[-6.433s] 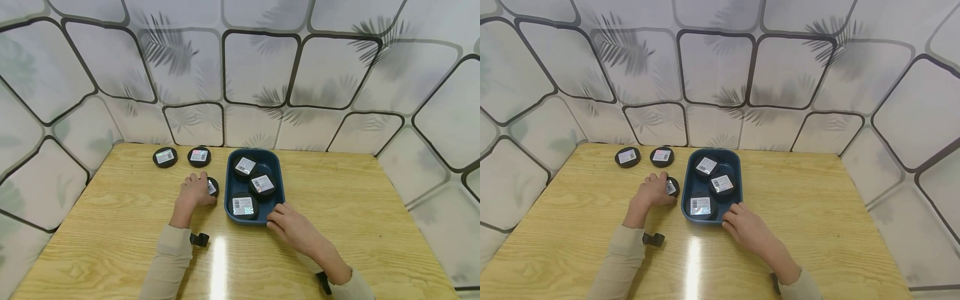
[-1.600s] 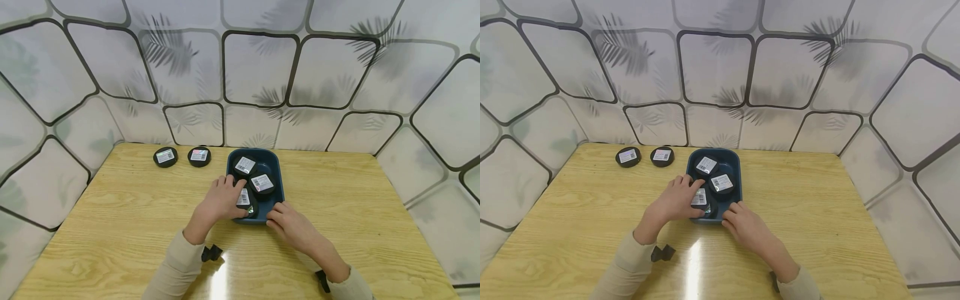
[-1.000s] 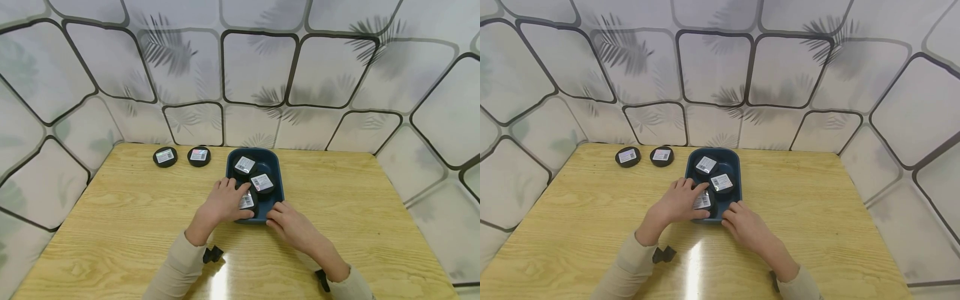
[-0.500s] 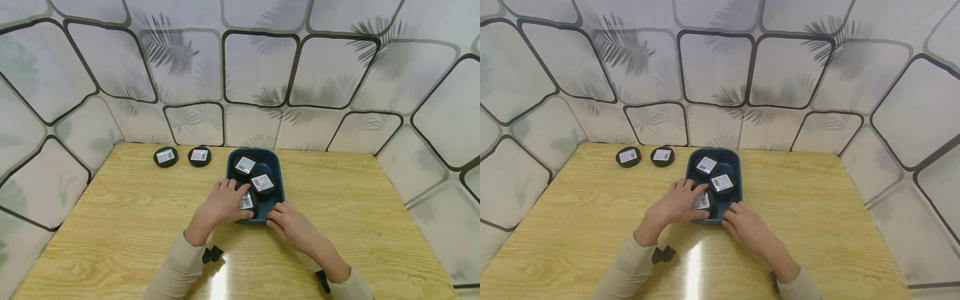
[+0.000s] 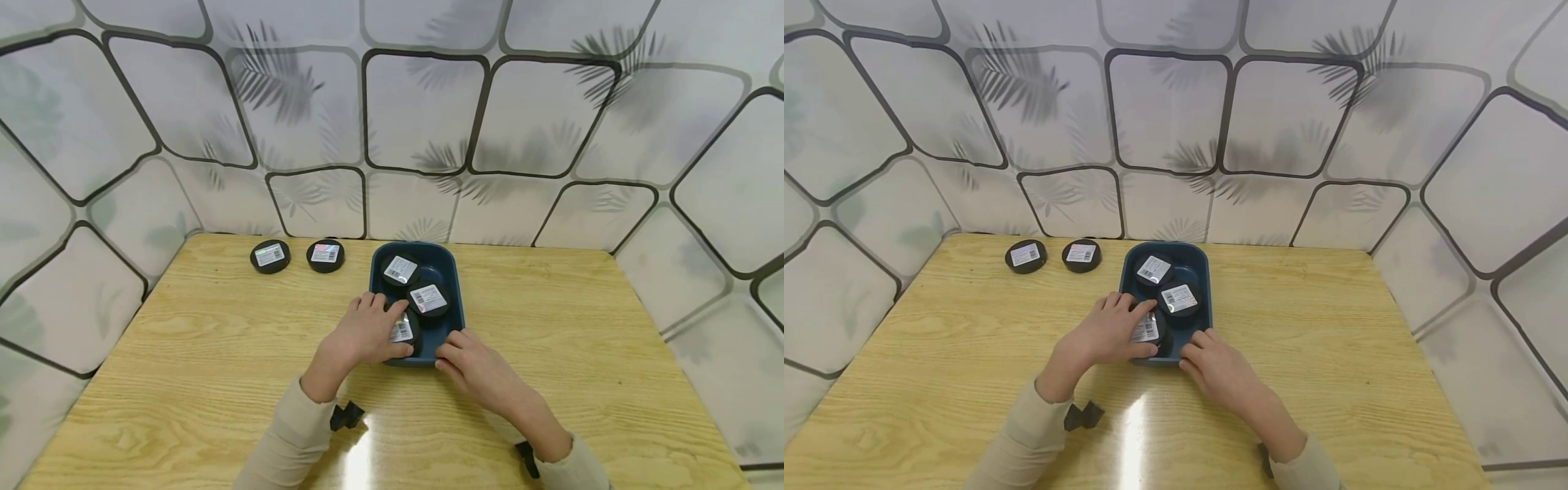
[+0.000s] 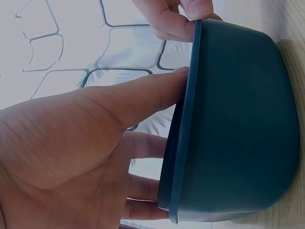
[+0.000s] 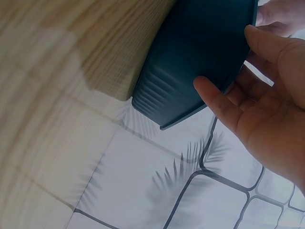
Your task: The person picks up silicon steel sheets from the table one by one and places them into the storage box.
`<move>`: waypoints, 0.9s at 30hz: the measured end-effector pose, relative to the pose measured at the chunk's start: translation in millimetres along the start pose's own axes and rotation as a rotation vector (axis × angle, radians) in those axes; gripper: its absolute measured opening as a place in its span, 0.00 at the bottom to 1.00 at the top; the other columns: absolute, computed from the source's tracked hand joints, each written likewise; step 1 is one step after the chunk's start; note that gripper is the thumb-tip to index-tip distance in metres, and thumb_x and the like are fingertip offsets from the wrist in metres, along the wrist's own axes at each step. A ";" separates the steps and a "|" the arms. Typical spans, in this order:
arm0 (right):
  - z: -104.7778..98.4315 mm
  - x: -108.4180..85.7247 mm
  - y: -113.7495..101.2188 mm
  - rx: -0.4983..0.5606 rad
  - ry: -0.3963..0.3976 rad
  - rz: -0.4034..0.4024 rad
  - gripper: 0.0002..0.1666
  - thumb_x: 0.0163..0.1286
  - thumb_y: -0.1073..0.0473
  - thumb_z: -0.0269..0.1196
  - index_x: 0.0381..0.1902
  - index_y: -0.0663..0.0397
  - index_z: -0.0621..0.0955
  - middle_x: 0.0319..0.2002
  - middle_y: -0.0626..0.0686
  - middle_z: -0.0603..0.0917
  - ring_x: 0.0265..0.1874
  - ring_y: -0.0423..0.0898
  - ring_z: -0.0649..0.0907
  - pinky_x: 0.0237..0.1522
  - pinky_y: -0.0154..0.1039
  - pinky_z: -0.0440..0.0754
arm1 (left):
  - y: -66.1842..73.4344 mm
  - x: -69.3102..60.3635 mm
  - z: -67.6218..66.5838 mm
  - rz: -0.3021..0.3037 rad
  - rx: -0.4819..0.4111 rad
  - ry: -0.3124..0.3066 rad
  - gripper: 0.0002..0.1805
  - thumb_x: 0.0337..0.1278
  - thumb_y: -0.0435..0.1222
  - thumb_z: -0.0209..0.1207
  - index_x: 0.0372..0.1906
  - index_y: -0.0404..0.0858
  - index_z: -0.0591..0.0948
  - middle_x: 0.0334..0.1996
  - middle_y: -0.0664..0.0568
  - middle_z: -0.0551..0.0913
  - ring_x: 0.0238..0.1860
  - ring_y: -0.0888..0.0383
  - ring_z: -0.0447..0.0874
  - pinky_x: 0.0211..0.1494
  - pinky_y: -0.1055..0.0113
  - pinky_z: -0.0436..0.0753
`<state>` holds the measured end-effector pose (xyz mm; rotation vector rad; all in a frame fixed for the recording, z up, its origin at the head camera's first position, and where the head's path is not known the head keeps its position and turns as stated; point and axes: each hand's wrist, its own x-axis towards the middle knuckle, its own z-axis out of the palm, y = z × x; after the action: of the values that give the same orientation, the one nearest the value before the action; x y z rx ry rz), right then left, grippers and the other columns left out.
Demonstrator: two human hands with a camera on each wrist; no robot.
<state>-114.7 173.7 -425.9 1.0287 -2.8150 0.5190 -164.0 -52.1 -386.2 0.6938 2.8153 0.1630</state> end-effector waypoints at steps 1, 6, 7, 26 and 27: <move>0.0 0.0 0.1 0.000 0.000 0.001 0.03 0.69 0.60 0.65 0.38 0.51 0.85 0.34 0.44 0.76 0.35 0.40 0.71 0.38 0.37 0.76 | -0.1 0.0 -0.2 0.001 -0.003 -0.002 0.43 0.58 0.62 0.61 0.74 0.47 0.65 0.63 0.39 0.70 0.65 0.41 0.64 0.70 0.46 0.63; 0.1 0.7 0.6 0.000 0.003 0.000 0.04 0.69 0.59 0.65 0.38 0.51 0.85 0.34 0.44 0.76 0.35 0.40 0.71 0.38 0.37 0.76 | -1.5 0.3 -1.7 0.007 -0.026 -0.009 0.44 0.58 0.62 0.61 0.74 0.46 0.65 0.65 0.39 0.69 0.66 0.41 0.63 0.70 0.45 0.62; 0.1 0.8 0.7 0.000 0.003 -0.001 0.04 0.69 0.59 0.65 0.38 0.51 0.85 0.34 0.44 0.76 0.35 0.40 0.71 0.38 0.37 0.76 | -1.8 0.3 -1.9 0.008 -0.034 -0.011 0.44 0.58 0.62 0.61 0.74 0.46 0.65 0.65 0.39 0.69 0.67 0.41 0.63 0.70 0.45 0.62; -0.8 0.6 1.5 0.005 0.015 -0.017 0.03 0.69 0.60 0.64 0.37 0.50 0.85 0.34 0.43 0.76 0.35 0.40 0.71 0.38 0.37 0.75 | -39.0 6.3 -13.1 -0.032 -0.160 0.207 0.30 0.67 0.49 0.59 0.67 0.38 0.71 0.59 0.37 0.73 0.60 0.40 0.71 0.61 0.45 0.73; -0.7 0.5 1.6 0.005 0.017 -0.019 0.03 0.69 0.60 0.64 0.37 0.50 0.85 0.34 0.43 0.76 0.34 0.40 0.71 0.38 0.37 0.75 | -43.8 7.6 -12.4 -0.040 -0.168 0.239 0.29 0.67 0.48 0.59 0.67 0.37 0.71 0.59 0.37 0.73 0.59 0.40 0.72 0.59 0.45 0.75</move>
<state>-116.1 174.7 -425.6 1.0462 -2.7881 0.5299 -193.1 -87.8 -382.9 0.6164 2.9911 0.4996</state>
